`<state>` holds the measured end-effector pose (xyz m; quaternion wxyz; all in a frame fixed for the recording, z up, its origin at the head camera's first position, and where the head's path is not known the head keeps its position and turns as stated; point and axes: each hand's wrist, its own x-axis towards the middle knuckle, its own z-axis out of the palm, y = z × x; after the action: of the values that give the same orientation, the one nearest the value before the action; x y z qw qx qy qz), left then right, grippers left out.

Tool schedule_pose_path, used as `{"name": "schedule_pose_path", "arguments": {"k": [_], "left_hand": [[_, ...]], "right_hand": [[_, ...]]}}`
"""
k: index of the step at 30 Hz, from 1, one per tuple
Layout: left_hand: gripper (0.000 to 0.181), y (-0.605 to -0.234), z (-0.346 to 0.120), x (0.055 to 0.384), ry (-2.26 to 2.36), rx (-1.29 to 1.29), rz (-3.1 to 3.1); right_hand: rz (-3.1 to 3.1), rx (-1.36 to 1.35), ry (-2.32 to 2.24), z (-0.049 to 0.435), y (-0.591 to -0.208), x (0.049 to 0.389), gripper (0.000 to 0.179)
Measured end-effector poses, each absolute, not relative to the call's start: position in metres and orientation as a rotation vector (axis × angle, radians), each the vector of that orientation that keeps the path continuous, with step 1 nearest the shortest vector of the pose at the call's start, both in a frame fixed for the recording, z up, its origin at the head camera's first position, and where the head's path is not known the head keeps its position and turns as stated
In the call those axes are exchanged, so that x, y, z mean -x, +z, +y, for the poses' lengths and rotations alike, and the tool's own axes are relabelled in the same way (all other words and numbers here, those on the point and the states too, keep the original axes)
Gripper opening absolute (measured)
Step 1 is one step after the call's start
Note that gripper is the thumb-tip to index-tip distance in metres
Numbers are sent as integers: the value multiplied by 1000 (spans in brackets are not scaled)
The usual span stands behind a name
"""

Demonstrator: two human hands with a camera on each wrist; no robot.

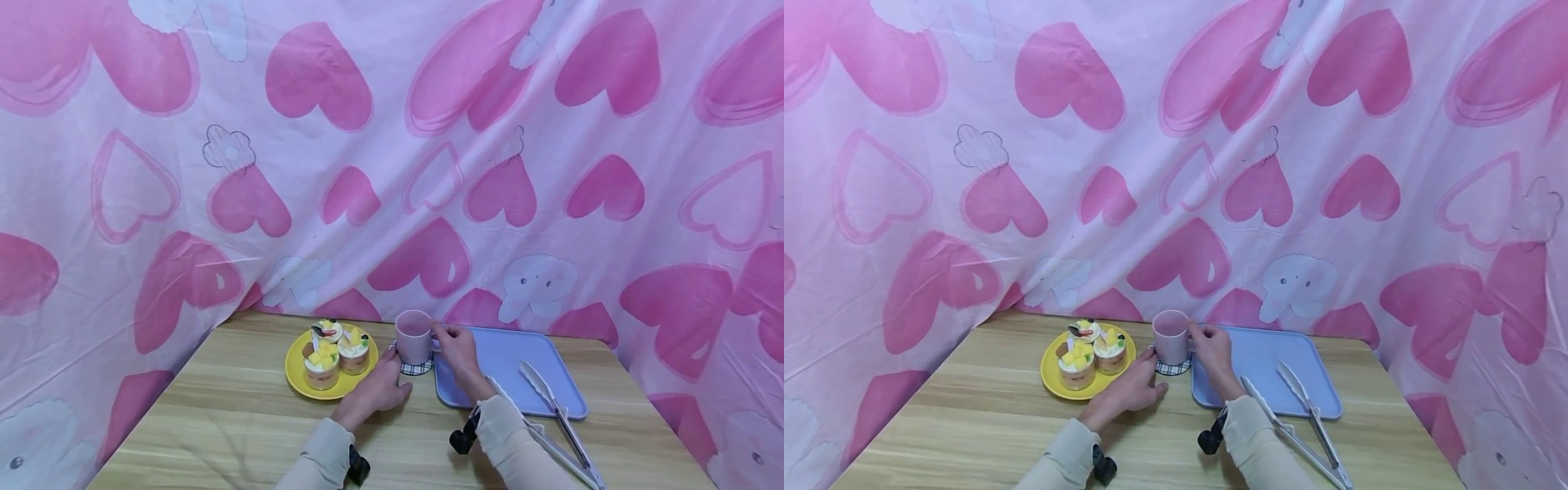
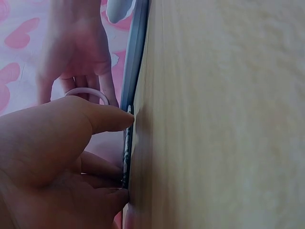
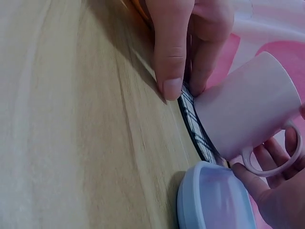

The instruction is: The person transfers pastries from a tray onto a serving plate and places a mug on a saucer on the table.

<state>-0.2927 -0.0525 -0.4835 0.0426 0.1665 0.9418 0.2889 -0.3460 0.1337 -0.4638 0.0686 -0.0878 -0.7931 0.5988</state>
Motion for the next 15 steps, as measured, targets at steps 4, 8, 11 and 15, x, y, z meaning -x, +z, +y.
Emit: {"name": "schedule_pose_path", "arguments": {"k": [4, 8, 11, 15], "left_hand": [[79, -484, -52, 293, 888, -521, 2886], [78, -484, -52, 293, 884, -553, 2908], [78, -484, -52, 292, 885, -554, 2914], [77, -483, -52, 293, 899, -512, 2897]], "right_hand": [[-2378, 265, 1802, 133, -464, 346, 45], [-2326, 271, 1842, 136, -470, 350, 43], [-2315, 283, 1866, 137, -473, 352, 45], [-2336, 280, 1861, 138, -473, 354, 47]]}}
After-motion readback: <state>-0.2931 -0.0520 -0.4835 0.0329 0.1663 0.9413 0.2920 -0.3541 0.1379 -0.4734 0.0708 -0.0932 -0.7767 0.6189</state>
